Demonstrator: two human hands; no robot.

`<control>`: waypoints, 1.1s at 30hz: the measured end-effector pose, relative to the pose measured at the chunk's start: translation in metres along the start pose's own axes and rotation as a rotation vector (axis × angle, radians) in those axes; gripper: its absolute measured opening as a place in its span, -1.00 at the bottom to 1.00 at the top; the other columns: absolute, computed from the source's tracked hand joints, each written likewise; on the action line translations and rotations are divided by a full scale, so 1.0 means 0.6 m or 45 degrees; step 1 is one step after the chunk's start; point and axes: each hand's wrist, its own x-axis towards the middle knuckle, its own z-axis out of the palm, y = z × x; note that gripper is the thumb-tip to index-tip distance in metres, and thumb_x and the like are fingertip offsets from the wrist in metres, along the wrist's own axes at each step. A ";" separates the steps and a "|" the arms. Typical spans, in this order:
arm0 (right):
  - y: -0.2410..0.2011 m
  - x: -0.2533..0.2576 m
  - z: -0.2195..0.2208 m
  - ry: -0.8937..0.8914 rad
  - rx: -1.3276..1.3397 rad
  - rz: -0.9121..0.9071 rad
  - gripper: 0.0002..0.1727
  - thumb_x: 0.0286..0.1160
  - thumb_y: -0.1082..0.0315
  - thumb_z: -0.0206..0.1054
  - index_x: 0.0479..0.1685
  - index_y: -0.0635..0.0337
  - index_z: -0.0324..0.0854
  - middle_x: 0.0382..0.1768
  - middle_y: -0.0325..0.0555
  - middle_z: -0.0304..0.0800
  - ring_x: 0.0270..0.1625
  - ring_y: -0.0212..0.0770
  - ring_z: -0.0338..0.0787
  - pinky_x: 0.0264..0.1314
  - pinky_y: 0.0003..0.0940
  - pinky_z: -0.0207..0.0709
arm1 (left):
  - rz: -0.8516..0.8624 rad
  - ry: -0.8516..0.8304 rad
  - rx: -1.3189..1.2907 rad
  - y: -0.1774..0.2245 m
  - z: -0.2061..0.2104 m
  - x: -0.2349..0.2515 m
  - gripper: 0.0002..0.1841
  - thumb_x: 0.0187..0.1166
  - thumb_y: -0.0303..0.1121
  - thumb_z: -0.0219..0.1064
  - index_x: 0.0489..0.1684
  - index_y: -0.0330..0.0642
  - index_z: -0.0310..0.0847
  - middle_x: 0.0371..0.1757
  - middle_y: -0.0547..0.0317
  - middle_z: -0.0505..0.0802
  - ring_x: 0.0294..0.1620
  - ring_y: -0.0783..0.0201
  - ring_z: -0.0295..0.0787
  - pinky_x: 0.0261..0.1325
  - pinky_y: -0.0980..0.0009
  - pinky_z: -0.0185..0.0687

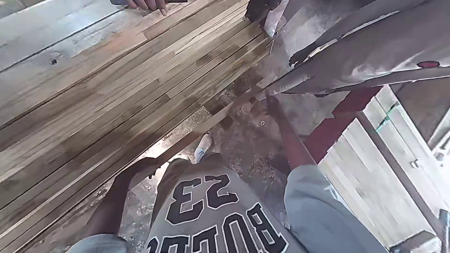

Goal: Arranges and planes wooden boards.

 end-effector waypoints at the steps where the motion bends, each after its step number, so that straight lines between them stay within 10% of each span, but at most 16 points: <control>1: 0.004 0.024 -0.006 0.076 -0.175 -0.094 -0.48 0.80 0.25 0.12 0.71 0.10 0.32 0.22 0.35 0.74 0.08 0.29 0.84 0.15 0.33 0.67 | 0.031 0.023 0.013 -0.002 0.001 -0.003 -0.43 0.73 0.21 0.09 -0.06 -0.14 0.79 -0.33 0.12 0.88 -0.38 0.20 0.82 -0.13 0.09 0.75; 5: 0.016 0.122 -0.002 0.141 -0.715 -0.138 -0.08 0.57 0.43 0.26 0.92 -0.35 -0.05 0.38 0.32 0.67 0.27 0.44 0.75 0.18 0.52 0.55 | 0.267 0.045 0.010 -0.037 0.003 0.005 -0.58 0.72 0.01 0.29 0.21 -0.16 0.72 -0.22 0.05 0.89 -0.31 0.18 0.85 -0.05 0.11 0.80; 7: 0.015 0.129 0.004 0.064 -0.796 -0.105 -0.14 0.37 0.46 0.39 0.79 -0.15 0.24 0.36 0.41 0.63 0.27 0.50 0.71 0.14 0.56 0.54 | 0.246 0.068 0.004 -0.034 0.003 -0.001 -0.53 0.67 0.05 0.33 0.20 -0.19 0.72 -0.22 0.01 0.89 -0.31 0.15 0.86 -0.04 0.07 0.80; 11: -0.037 0.077 -0.073 -0.279 -1.054 -0.178 -0.30 0.56 0.46 0.30 0.76 0.03 0.30 0.38 0.39 0.66 0.35 0.46 0.70 0.35 0.48 0.48 | 0.176 0.186 -0.016 -0.031 0.019 -0.003 -0.48 0.58 0.12 0.41 0.14 -0.20 0.74 -0.21 -0.03 0.89 -0.27 0.07 0.86 -0.01 -0.04 0.78; 14: -0.048 0.100 -0.097 -0.124 -0.913 -0.184 -0.24 0.63 0.51 0.12 0.87 -0.11 0.12 0.30 0.47 0.67 0.19 0.51 0.76 0.18 0.53 0.54 | 0.177 0.241 0.076 -0.041 0.022 0.011 -0.45 0.51 0.21 0.42 0.08 -0.14 0.76 -0.22 0.01 0.90 -0.26 0.08 0.87 0.00 -0.05 0.78; 19: -0.083 0.080 0.018 0.062 -0.610 0.021 -0.19 0.57 0.24 0.36 0.80 0.15 0.07 0.37 0.38 0.60 0.30 0.29 0.73 0.32 0.30 0.60 | 0.148 0.285 0.251 -0.037 0.026 0.002 -0.38 0.49 0.24 0.43 0.17 -0.17 0.72 -0.09 -0.12 0.89 -0.08 -0.07 0.88 0.14 -0.17 0.71; 21: -0.070 0.049 0.056 -0.033 -0.634 -0.053 -0.30 0.45 0.30 0.38 0.63 0.25 0.28 0.10 0.44 0.73 -0.01 0.34 0.84 0.01 0.37 0.67 | 0.142 0.303 0.275 -0.035 0.026 0.006 -0.36 0.46 0.27 0.43 0.17 -0.15 0.73 -0.07 -0.12 0.89 -0.06 -0.07 0.88 0.14 -0.18 0.72; 25: -0.092 -0.018 0.016 -0.250 -0.758 -0.145 -0.35 0.75 0.31 0.18 0.83 -0.06 0.19 0.25 0.38 0.73 0.19 0.36 0.80 0.23 0.37 0.60 | 0.154 0.318 0.314 -0.028 0.029 -0.010 -0.33 0.47 0.27 0.43 0.19 -0.20 0.72 -0.02 -0.19 0.88 0.05 -0.15 0.86 0.20 -0.25 0.67; 29: -0.076 0.046 0.028 0.321 -0.773 -0.306 0.07 0.40 0.41 0.41 0.92 -0.50 -0.09 0.57 0.49 0.41 0.50 0.64 0.47 0.37 0.59 0.39 | 0.135 0.344 0.315 -0.022 0.026 -0.014 -0.27 0.41 0.36 0.41 0.20 -0.18 0.72 0.03 -0.21 0.88 0.12 -0.19 0.84 0.23 -0.29 0.65; 33: -0.030 0.096 0.048 0.124 -0.804 -0.143 -0.06 0.28 0.43 0.48 0.80 -0.04 0.17 0.49 0.35 0.54 0.33 0.40 0.72 0.18 0.46 0.62 | 0.163 0.302 0.238 -0.030 0.025 -0.016 -0.26 0.37 0.36 0.44 0.19 -0.16 0.73 0.00 -0.18 0.88 0.09 -0.16 0.85 0.23 -0.29 0.65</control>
